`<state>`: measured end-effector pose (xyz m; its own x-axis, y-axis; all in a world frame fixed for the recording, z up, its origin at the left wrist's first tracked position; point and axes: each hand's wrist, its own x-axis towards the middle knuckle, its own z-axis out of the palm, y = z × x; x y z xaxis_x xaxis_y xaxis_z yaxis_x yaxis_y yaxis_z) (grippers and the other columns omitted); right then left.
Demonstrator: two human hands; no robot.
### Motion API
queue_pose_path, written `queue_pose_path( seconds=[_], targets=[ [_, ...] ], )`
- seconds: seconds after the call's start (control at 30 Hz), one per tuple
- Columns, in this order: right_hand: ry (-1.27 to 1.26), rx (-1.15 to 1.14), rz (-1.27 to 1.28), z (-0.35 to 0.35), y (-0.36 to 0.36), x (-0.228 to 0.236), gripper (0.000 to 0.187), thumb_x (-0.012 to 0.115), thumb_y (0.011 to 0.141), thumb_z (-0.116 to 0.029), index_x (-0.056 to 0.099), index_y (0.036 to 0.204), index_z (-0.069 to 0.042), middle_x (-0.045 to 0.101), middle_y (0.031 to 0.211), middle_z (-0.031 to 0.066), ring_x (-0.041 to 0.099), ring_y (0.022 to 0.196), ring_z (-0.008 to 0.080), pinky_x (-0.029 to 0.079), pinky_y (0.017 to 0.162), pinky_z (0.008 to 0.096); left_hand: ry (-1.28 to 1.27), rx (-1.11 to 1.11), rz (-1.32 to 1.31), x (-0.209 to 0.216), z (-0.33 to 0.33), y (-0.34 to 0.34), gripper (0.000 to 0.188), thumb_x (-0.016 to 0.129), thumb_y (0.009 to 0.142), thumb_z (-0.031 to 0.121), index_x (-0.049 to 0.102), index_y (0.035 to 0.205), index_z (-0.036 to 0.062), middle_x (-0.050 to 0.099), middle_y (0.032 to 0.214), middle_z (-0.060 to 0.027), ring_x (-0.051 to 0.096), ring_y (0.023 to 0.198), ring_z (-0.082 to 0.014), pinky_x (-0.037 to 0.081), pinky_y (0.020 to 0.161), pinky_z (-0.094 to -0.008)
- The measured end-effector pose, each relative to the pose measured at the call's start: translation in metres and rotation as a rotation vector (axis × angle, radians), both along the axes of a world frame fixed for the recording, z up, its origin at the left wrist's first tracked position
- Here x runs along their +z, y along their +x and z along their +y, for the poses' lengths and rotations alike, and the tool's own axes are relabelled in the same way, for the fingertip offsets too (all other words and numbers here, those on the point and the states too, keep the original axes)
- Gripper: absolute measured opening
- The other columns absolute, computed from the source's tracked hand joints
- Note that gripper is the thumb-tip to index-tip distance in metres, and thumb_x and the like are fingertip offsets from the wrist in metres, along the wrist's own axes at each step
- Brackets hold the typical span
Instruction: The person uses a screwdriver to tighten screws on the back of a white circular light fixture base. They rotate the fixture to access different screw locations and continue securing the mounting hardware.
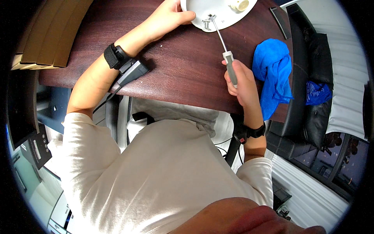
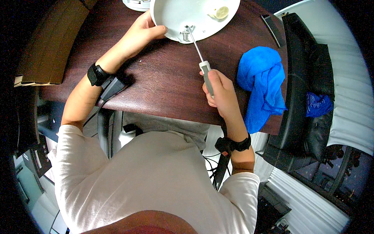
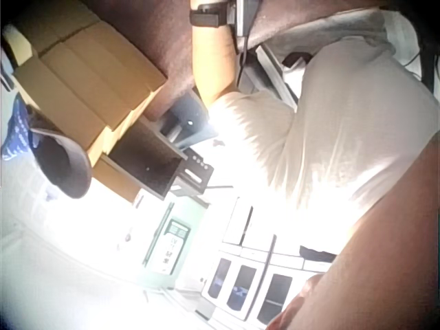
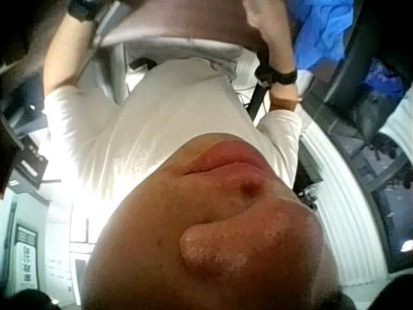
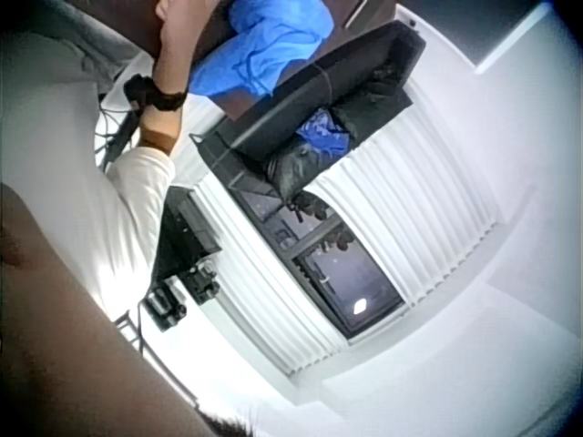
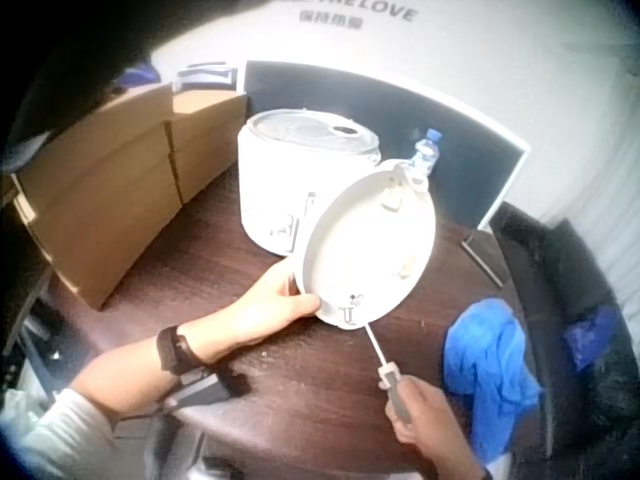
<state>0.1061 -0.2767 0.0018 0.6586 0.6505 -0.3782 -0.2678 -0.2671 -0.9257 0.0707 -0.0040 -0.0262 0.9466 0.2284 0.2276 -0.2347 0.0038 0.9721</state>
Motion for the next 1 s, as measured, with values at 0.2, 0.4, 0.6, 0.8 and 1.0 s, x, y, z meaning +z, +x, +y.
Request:
queue_pose_path(
  seconds=[0.2, 0.4, 0.6, 0.8, 1.0],
  targets=[
    [-0.363, 0.107, -1.344, -0.001, 0.015, 0.013, 0.022, 0.059, 0.086, -0.022, 0.059, 0.102, -0.007, 0.053, 0.066, 0.0107, 0.057, 0.056, 0.0267, 0.043, 0.049, 0.0329, 0.095, -0.011, 0.023, -0.004, 0.009, 0.001, 0.037, 0.053, 0.083, 0.004, 0.048, 0.119, 0.0025, 0.058, 0.096, -0.0010, 0.054, 0.081, -0.0079, 0.046, 0.071, -0.0233],
    [-0.468, 0.059, -1.552, 0.001, 0.025, 0.036, 0.026, 0.067, 0.079, -0.020, 0.060, 0.101, -0.010, 0.053, 0.070, 0.0075, 0.056, 0.060, 0.0261, 0.044, 0.051, 0.0340, 0.021, 0.053, 0.017, 0.003, -0.001, -0.003, 0.038, 0.053, 0.083, 0.003, 0.047, 0.120, 0.0023, 0.058, 0.095, -0.0004, 0.053, 0.078, -0.0066, 0.045, 0.069, -0.0227],
    [-0.258, -0.013, -0.557, -0.008, 0.026, 0.012, 0.024, 0.060, 0.087, -0.023, 0.059, 0.097, -0.002, 0.053, 0.065, 0.0003, 0.045, 0.050, 0.0065, 0.035, 0.044, 0.0243, 0.018, -0.020, 0.007, 0.003, 0.001, 0.001, 0.039, 0.052, 0.083, 0.003, 0.047, 0.121, 0.0017, 0.058, 0.096, -0.0006, 0.052, 0.078, -0.0059, 0.045, 0.069, -0.0221],
    [0.061, 0.000, 0.059, -0.006, 0.012, 0.005, 0.034, 0.043, 0.096, -0.031, 0.056, 0.104, 0.000, 0.050, 0.060, 0.0018, 0.036, 0.040, 0.0038, 0.026, 0.037, 0.0197, 0.013, -0.014, 0.028, 0.001, 0.002, 0.000, 0.038, 0.052, 0.083, 0.003, 0.047, 0.120, 0.0018, 0.059, 0.099, -0.0013, 0.055, 0.082, -0.0072, 0.046, 0.072, -0.0228],
    [-0.066, 0.034, -0.098, -0.002, 0.007, 0.011, 0.032, 0.045, 0.095, -0.030, 0.058, 0.103, -0.002, 0.048, 0.057, -0.0011, 0.034, 0.041, 0.0028, 0.025, 0.037, 0.0197, 0.023, -0.020, 0.022, 0.002, 0.003, 0.000, 0.037, 0.052, 0.083, 0.004, 0.048, 0.119, 0.0020, 0.059, 0.099, -0.0013, 0.055, 0.083, -0.0071, 0.046, 0.072, -0.0229]
  ],
)
